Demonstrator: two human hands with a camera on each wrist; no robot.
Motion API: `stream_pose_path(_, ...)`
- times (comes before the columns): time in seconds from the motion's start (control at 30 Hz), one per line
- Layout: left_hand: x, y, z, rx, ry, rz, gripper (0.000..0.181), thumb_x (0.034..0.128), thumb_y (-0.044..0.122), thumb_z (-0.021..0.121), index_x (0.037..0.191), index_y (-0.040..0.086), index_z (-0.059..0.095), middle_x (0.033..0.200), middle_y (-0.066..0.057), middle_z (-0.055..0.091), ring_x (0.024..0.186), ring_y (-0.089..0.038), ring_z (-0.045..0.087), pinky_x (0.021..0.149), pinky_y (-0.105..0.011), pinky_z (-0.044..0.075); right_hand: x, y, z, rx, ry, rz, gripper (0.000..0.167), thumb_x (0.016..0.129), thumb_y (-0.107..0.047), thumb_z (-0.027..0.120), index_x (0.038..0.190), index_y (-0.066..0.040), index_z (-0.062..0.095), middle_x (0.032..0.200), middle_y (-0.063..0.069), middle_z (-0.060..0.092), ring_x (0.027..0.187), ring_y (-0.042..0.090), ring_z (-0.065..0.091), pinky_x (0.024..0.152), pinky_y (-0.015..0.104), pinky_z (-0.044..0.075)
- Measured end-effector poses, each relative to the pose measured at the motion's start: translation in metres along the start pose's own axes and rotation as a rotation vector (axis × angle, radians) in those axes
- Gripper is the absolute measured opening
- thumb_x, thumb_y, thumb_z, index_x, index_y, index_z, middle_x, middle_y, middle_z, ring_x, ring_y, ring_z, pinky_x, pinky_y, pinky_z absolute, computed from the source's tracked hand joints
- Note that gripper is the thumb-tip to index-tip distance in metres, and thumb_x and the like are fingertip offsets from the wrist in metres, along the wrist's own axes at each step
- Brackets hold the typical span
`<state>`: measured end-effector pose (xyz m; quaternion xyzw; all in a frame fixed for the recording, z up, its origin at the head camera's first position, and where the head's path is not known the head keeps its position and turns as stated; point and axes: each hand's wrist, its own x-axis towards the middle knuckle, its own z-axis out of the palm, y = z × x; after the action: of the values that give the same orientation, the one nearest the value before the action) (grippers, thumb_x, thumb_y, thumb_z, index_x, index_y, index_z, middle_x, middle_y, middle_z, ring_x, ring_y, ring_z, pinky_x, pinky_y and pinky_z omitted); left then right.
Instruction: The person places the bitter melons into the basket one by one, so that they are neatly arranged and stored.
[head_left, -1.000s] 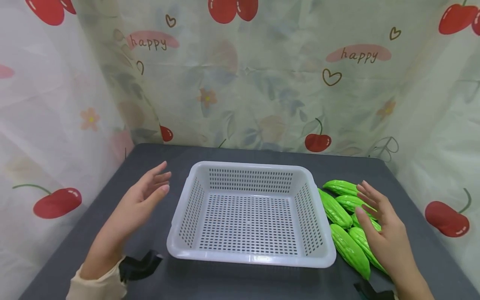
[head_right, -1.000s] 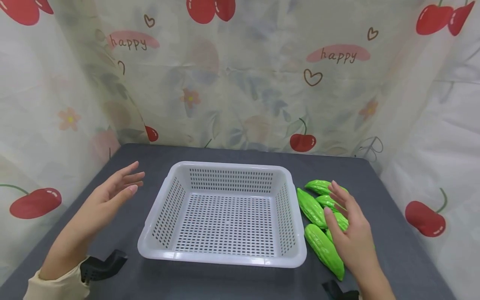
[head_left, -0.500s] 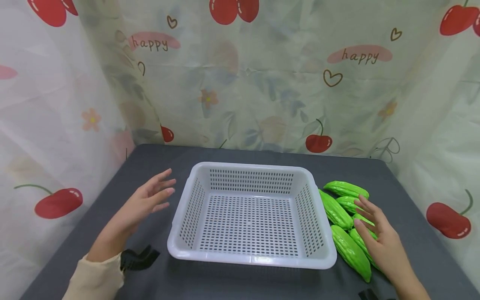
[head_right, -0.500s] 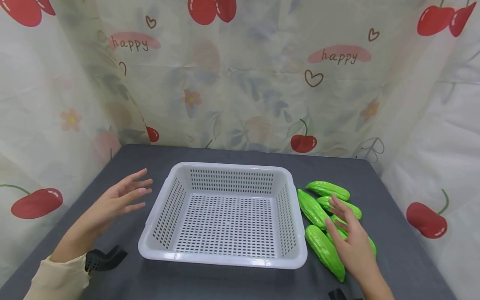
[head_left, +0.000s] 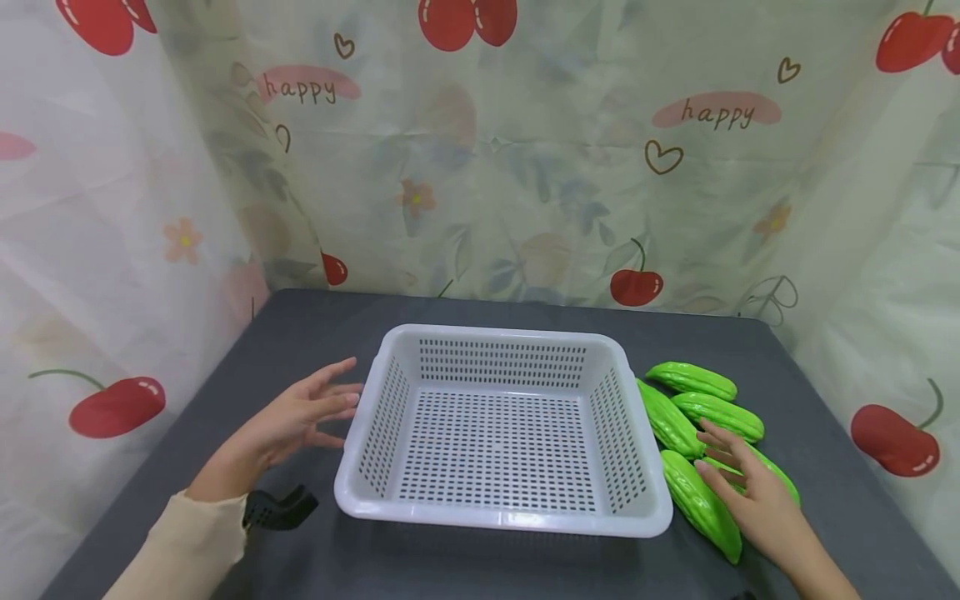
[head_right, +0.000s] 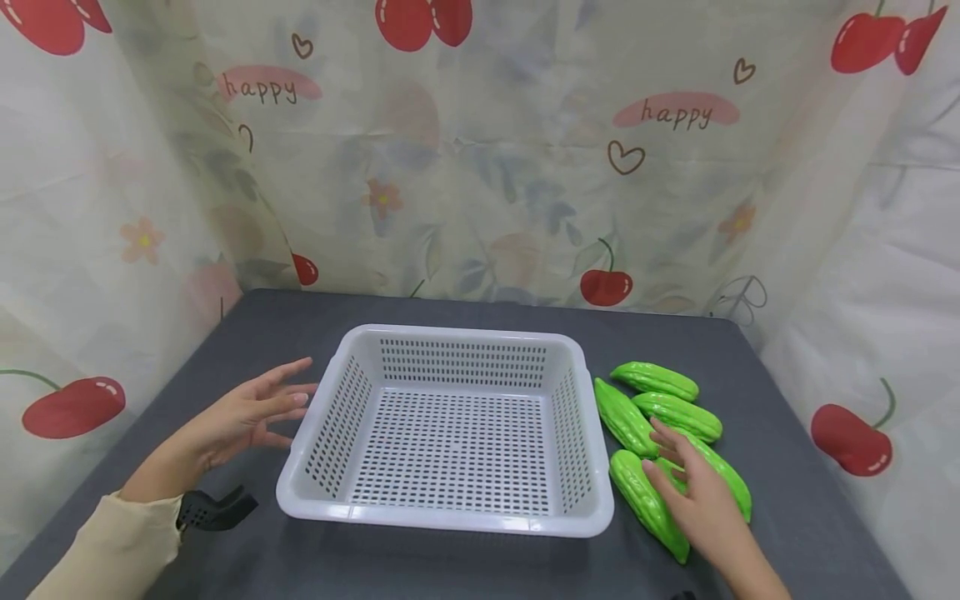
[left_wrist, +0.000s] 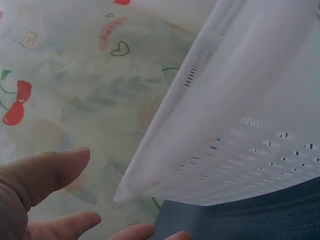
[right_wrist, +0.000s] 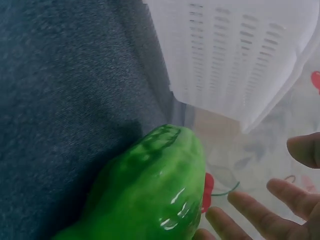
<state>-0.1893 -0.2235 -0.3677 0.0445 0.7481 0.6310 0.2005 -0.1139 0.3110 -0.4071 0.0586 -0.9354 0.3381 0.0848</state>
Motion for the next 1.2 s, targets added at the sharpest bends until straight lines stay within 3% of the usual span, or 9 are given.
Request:
stream_pose_path(0.1, 0.001, -0.004, -0.001, -0.046, -0.025, -0.015, 0.083, 0.0953, 0.021, 0.062, 0.157, 0.017, 0.006, 0.154, -0.026, 0.028, 0.133, -0.046, 0.042, 0.089, -0.06, 0.053, -0.002, 0.001, 0.0, -0.006, -0.04, 0.026, 0.053, 0.099, -0.023, 0.056, 0.144, -0.001, 0.04, 0.135, 0.026, 0.052, 0.114, 0.047, 0.057, 0.083, 0.047, 0.056)
stream_pose_path(0.2, 0.002, -0.007, -0.002, -0.084, -0.048, -0.032, 0.083, 0.0954, 0.02, 0.061, 0.157, 0.019, 0.006, 0.154, -0.025, 0.029, 0.131, -0.042, 0.046, 0.089, -0.06, 0.053, -0.002, 0.001, -0.002, -0.007, -0.085, 0.046, 0.054, 0.099, -0.028, 0.056, 0.142, 0.001, 0.041, 0.139, 0.026, 0.049, 0.115, 0.047, 0.056, 0.086, 0.055, 0.053)
stream_pose_path(0.43, 0.002, -0.01, 0.0, -0.132, -0.073, -0.065, 0.085, 0.0948, 0.023, 0.062, 0.157, 0.025, 0.005, 0.154, -0.023, 0.029, 0.137, -0.047, 0.035, 0.091, -0.062, 0.051, -0.005, 0.001, -0.003, -0.026, -0.12, 0.057, 0.054, 0.098, -0.031, 0.058, 0.141, -0.002, 0.045, 0.135, 0.024, 0.052, 0.114, 0.044, 0.058, 0.084, 0.054, 0.054)
stream_pose_path(0.57, 0.003, -0.011, 0.0, -0.153, -0.087, -0.07, 0.085, 0.0945, 0.021, 0.063, 0.156, 0.026, 0.005, 0.153, -0.023, 0.031, 0.138, -0.047, 0.034, 0.09, -0.062, 0.051, -0.007, 0.001, -0.003, -0.022, -0.15, 0.102, 0.056, 0.097, -0.034, 0.058, 0.142, -0.005, 0.044, 0.135, 0.024, 0.053, 0.113, 0.043, 0.059, 0.081, 0.051, 0.056)
stream_pose_path(0.87, 0.005, -0.012, 0.003, -0.168, -0.099, -0.067, 0.092, 0.0919, 0.015, 0.066, 0.156, 0.029, 0.003, 0.15, -0.025, 0.035, 0.116, -0.034, 0.06, 0.088, -0.061, 0.052, -0.006, 0.002, -0.004, -0.053, -0.235, 0.2, 0.063, 0.096, -0.043, 0.057, 0.142, -0.004, 0.043, 0.136, 0.028, 0.051, 0.113, 0.042, 0.059, 0.078, 0.047, 0.058)
stream_pose_path(1.2, 0.005, -0.013, 0.003, -0.182, -0.125, -0.048, 0.095, 0.0917, 0.012, 0.066, 0.155, 0.035, 0.0, 0.149, -0.026, 0.037, 0.115, -0.036, 0.061, 0.088, -0.061, 0.052, -0.004, 0.005, -0.004, -0.061, -0.283, 0.213, 0.067, 0.094, -0.048, 0.056, 0.142, -0.004, 0.043, 0.136, 0.027, 0.052, 0.115, 0.041, 0.058, 0.081, 0.047, 0.057)
